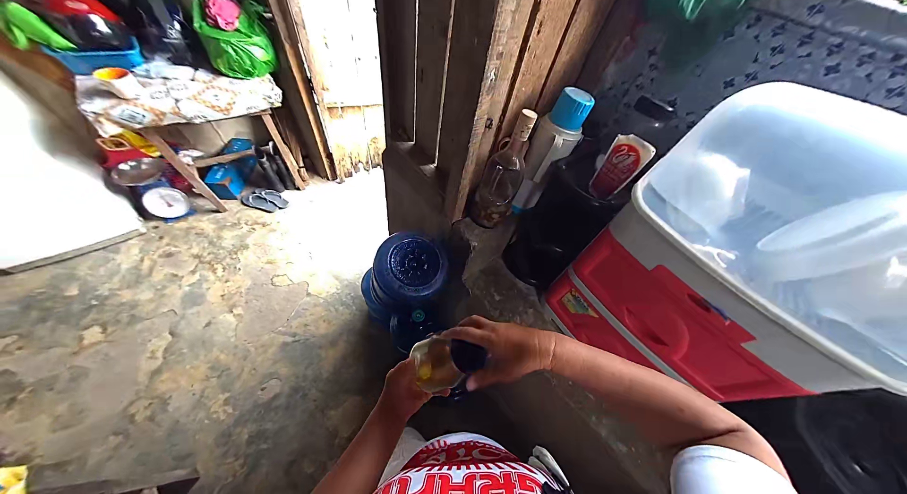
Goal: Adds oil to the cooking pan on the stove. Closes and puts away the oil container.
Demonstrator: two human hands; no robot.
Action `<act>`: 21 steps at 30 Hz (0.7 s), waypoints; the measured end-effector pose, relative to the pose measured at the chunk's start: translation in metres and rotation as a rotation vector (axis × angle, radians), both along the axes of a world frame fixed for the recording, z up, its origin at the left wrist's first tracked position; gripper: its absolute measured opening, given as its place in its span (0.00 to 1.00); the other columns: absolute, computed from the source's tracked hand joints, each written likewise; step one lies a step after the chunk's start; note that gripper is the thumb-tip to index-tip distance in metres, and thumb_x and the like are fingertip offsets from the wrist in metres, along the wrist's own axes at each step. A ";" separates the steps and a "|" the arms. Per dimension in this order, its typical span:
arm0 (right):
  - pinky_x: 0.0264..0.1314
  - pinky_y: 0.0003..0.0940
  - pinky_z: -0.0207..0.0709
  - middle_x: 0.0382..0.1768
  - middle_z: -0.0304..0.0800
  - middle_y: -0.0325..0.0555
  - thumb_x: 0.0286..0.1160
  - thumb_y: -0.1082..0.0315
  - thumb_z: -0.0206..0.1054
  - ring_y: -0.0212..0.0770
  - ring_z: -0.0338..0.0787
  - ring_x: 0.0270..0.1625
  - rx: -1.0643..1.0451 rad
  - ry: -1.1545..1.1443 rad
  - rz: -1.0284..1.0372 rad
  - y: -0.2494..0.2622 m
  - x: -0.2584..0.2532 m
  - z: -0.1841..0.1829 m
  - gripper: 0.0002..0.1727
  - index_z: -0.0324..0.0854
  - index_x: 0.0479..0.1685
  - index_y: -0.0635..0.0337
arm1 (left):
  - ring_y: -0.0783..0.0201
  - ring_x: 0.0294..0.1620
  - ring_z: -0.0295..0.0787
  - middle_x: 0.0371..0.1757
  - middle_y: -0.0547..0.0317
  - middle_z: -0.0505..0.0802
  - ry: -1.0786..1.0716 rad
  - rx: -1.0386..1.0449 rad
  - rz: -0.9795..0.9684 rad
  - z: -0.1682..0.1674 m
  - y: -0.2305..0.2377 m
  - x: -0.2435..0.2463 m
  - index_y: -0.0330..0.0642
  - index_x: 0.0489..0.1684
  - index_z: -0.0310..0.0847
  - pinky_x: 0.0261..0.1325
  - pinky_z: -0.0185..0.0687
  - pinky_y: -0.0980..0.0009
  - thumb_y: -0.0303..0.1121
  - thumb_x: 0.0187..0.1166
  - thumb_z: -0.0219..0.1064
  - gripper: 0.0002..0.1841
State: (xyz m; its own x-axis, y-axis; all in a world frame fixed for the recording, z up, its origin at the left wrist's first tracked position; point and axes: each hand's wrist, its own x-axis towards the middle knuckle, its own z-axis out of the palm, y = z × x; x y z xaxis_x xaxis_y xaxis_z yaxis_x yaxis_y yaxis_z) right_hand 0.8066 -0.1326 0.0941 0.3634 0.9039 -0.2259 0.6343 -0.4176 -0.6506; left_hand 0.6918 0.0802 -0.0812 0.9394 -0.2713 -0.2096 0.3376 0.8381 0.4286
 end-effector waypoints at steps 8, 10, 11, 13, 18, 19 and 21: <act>0.75 0.49 0.78 0.73 0.77 0.67 0.66 0.58 0.81 0.58 0.83 0.72 0.012 0.017 -0.186 0.014 0.039 -0.028 0.47 0.63 0.89 0.58 | 0.48 0.49 0.98 0.52 0.44 0.97 -0.039 -0.041 0.027 -0.016 0.019 0.042 0.47 0.57 0.90 0.45 0.95 0.50 0.52 0.54 0.86 0.31; 0.76 0.48 0.77 0.73 0.77 0.68 0.67 0.59 0.81 0.59 0.83 0.72 0.040 0.037 -0.237 0.019 0.049 -0.032 0.47 0.62 0.89 0.60 | 0.48 0.48 0.98 0.52 0.44 0.97 -0.023 -0.019 0.034 -0.013 0.026 0.056 0.46 0.56 0.89 0.43 0.95 0.50 0.52 0.52 0.87 0.32; 0.76 0.48 0.77 0.72 0.78 0.69 0.68 0.58 0.80 0.58 0.83 0.72 0.049 0.039 -0.261 0.021 0.054 -0.033 0.47 0.62 0.89 0.61 | 0.47 0.48 0.98 0.51 0.43 0.96 -0.010 -0.004 0.029 -0.011 0.030 0.063 0.45 0.57 0.88 0.42 0.96 0.50 0.51 0.51 0.88 0.33; 0.75 0.47 0.77 0.72 0.78 0.69 0.68 0.58 0.79 0.58 0.84 0.71 0.080 0.045 -0.314 0.025 0.061 -0.038 0.46 0.63 0.88 0.62 | 0.45 0.49 0.97 0.54 0.42 0.96 -0.011 0.001 -0.017 -0.012 0.038 0.078 0.44 0.60 0.86 0.44 0.96 0.48 0.51 0.51 0.88 0.35; 0.73 0.46 0.79 0.71 0.78 0.68 0.60 0.54 0.80 0.55 0.83 0.70 0.222 -0.020 -0.502 0.018 0.076 -0.049 0.46 0.69 0.82 0.65 | 0.40 0.62 0.92 0.63 0.40 0.92 0.014 -0.032 -0.202 -0.009 0.041 0.121 0.42 0.71 0.79 0.62 0.90 0.42 0.55 0.54 0.86 0.43; 0.72 0.46 0.80 0.69 0.79 0.67 0.58 0.53 0.81 0.55 0.84 0.69 0.241 -0.085 -0.531 0.015 0.079 -0.050 0.46 0.71 0.80 0.65 | 0.40 0.64 0.90 0.66 0.39 0.90 0.011 -0.028 -0.232 -0.008 0.039 0.129 0.42 0.73 0.76 0.64 0.88 0.42 0.56 0.57 0.84 0.43; 0.70 0.47 0.83 0.69 0.80 0.66 0.56 0.50 0.82 0.55 0.86 0.68 0.204 -0.244 -0.583 0.009 0.085 -0.046 0.47 0.73 0.79 0.64 | 0.41 0.70 0.86 0.73 0.41 0.85 -0.005 0.028 -0.311 -0.002 0.036 0.144 0.44 0.83 0.64 0.65 0.86 0.42 0.56 0.68 0.73 0.43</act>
State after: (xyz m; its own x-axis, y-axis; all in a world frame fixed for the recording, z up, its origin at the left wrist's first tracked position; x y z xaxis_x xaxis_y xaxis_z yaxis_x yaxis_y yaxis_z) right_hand 0.8920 -0.1232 0.0485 0.8247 0.5600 0.0794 0.4809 -0.6204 -0.6196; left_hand 0.8357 0.1158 -0.0830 0.8133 -0.5400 -0.2165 0.5738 0.6828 0.4523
